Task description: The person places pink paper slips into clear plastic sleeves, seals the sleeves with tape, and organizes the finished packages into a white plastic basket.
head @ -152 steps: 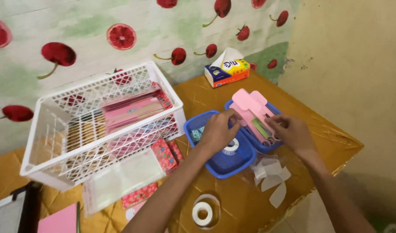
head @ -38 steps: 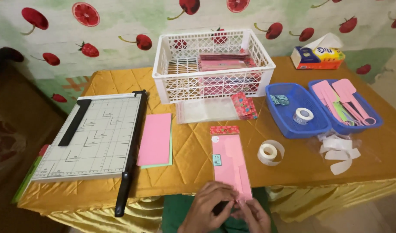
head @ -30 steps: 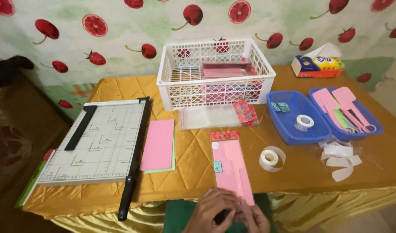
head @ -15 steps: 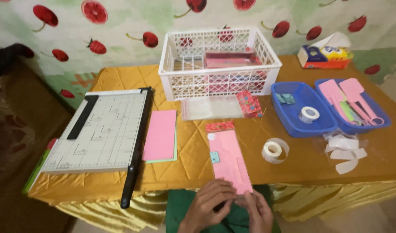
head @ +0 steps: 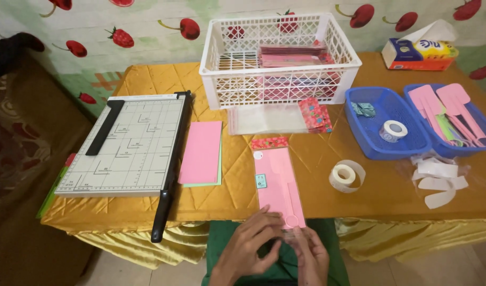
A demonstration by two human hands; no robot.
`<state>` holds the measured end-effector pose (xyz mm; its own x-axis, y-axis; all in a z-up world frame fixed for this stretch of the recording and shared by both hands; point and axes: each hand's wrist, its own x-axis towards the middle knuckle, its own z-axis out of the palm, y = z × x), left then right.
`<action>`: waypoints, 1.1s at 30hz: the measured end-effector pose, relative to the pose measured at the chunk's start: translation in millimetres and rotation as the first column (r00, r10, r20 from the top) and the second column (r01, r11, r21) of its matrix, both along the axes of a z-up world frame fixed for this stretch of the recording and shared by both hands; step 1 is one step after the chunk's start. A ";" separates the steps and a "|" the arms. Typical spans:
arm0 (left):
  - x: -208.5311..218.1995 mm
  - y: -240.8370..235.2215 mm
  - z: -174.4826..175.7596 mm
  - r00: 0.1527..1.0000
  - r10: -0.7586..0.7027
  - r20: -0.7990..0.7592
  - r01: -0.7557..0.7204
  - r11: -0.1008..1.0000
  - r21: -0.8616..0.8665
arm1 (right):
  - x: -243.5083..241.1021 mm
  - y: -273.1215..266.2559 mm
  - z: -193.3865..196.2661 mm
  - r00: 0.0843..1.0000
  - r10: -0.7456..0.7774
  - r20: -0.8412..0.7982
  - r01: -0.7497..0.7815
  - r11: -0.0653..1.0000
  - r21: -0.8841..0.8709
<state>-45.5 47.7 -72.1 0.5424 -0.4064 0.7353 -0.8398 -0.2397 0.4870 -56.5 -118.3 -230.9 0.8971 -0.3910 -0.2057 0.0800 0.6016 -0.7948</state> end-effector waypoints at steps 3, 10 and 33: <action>-13.8 4.8 5.1 0.997 0.028 -0.068 -0.029 1.000 -0.007 | -4.0 -5.7 10.7 0.996 0.074 -0.053 -0.075 0.997 -0.025; -37.0 0.2 -84.0 0.577 0.165 -0.800 -0.680 0.639 -0.359 | -9.7 -36.1 52.7 0.935 0.223 -0.277 -0.209 0.975 0.080; -14.7 -68.9 -57.7 0.236 -0.364 -0.901 -0.619 0.658 -0.428 | -0.7 -47.3 46.6 0.962 0.189 -0.197 -0.189 0.982 0.018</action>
<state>-60.1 -21.2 -129.9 0.9303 0.0200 -0.3663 0.3149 0.4686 0.8254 -57.2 -165.6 -184.3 0.8963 -0.2188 -0.3857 -0.1935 0.5896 -0.7842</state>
